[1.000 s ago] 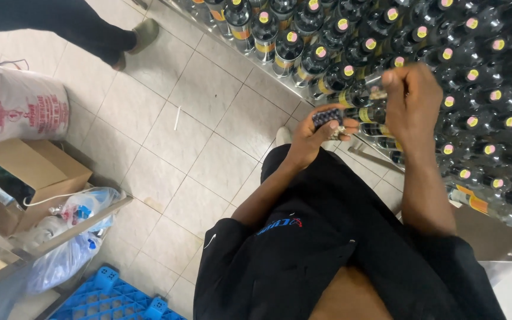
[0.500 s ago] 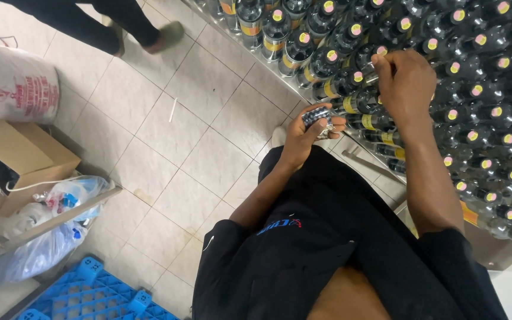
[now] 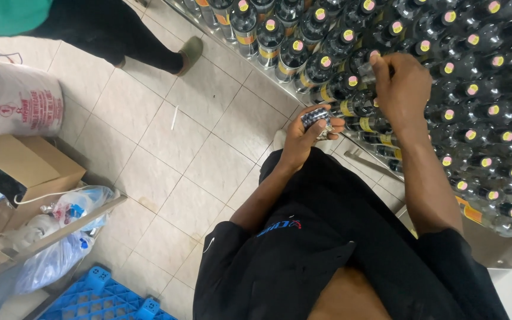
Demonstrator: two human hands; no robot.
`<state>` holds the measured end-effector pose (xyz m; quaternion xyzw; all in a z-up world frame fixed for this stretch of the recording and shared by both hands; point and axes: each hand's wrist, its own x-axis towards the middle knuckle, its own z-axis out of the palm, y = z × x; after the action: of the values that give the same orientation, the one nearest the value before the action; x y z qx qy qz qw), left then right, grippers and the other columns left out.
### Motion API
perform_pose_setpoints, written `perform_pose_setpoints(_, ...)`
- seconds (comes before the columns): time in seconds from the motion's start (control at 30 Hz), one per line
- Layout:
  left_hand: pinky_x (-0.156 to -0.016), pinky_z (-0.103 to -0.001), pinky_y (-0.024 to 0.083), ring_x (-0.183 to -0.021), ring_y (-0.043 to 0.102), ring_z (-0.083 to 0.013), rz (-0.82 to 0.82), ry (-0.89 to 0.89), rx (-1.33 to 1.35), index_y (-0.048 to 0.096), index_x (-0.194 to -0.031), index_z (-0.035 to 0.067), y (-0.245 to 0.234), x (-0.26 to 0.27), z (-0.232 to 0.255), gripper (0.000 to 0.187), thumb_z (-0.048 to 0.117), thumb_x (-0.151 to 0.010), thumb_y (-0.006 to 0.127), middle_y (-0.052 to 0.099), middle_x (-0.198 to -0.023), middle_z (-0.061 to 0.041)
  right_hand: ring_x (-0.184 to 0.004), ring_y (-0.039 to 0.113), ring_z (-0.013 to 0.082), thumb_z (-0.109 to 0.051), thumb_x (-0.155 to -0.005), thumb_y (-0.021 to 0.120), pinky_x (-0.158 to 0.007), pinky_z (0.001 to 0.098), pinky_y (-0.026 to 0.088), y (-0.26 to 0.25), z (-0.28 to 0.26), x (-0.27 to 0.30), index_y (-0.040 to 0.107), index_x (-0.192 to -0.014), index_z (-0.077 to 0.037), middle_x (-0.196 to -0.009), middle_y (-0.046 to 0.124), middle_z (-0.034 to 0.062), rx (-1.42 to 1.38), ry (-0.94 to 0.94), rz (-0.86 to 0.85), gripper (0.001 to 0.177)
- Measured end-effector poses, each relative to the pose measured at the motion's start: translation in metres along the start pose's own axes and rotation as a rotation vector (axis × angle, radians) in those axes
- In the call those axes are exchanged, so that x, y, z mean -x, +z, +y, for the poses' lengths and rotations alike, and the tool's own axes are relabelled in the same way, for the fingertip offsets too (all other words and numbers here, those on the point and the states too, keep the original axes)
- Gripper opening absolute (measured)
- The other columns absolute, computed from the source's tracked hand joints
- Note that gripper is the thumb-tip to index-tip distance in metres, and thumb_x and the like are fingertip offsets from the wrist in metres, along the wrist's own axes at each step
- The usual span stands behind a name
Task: The person stands at a table filled with dark bottles and repeatedly applies small, round stickers to the caps. They hold a stack of stickers in one hand and use the other to peel and place them on the bottles.
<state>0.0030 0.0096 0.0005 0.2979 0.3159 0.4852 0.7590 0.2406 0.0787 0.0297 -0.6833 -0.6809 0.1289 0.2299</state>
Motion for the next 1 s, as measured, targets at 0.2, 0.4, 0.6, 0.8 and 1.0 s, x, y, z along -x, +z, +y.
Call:
perform_pose_setpoints(0.2,-0.087,-0.040,0.071,-0.107,0.081,-0.0391,0.005,0.003,0.020,0.057,-0.146,-0.002,-0.001,-0.001,-0.002,0.056,0.036,-0.107,0.071,0.078,-0.119,-0.030,-0.061,0.033,0.0196,-0.036,-0.135,0.063,-0.055,0.0409,0.021,0.015,0.012,0.003,0.055,-0.084,-0.010,-0.073,0.047,0.0045,-0.027,-0.021,-0.008,0.058)
perform_pose_setpoints(0.4,-0.087,-0.040,0.071,-0.107,0.081,-0.0391,0.001,0.025,0.020,0.057,-0.146,-0.001,-0.003,-0.002,-0.001,0.054,0.034,-0.108,0.071,0.078,-0.118,-0.029,-0.067,0.054,0.0241,-0.037,-0.131,0.067,-0.054,0.0400,0.037,0.021,0.006,0.003,0.076,-0.094,-0.007,-0.084,0.066,0.0088,0.040,-0.116,-0.016,0.049)
perform_pose_setpoints(0.6,-0.091,-0.036,0.072,-0.113,0.079,-0.0358,-0.055,0.039,0.199,0.057,-0.152,0.000,-0.016,-0.007,-0.023,0.045,0.020,-0.114,0.069,0.076,-0.125,-0.033,-0.087,0.069,0.0431,-0.027,-0.110,0.091,-0.071,0.0536,0.054,0.004,-0.032,0.010,0.082,-0.115,-0.001,-0.093,0.072,0.0189,0.042,-0.101,-0.074,0.028)
perform_pose_setpoints(0.8,-0.090,-0.037,0.072,-0.113,0.079,-0.0351,-0.065,0.045,0.191,0.058,-0.153,0.000,-0.014,-0.009,-0.026,0.045,0.021,-0.114,0.069,0.076,-0.125,-0.032,-0.097,0.069,0.0406,-0.032,-0.095,0.097,-0.085,0.0529,0.050,0.015,-0.026,0.015,0.082,-0.122,-0.002,-0.099,0.072,0.0193,0.220,-0.152,-0.070,0.043)
perform_pose_setpoints(1.0,-0.091,-0.038,0.072,-0.113,0.079,-0.0371,-0.063,0.008,0.189,0.057,-0.153,0.001,-0.015,-0.011,-0.028,0.045,0.020,-0.114,0.069,0.075,-0.125,-0.033,-0.096,0.065,0.0395,-0.031,-0.092,0.097,-0.082,0.0509,0.050,0.034,-0.007,0.013,0.078,-0.133,-0.008,-0.105,0.066,0.0132,0.129,-0.163,-0.085,0.051)
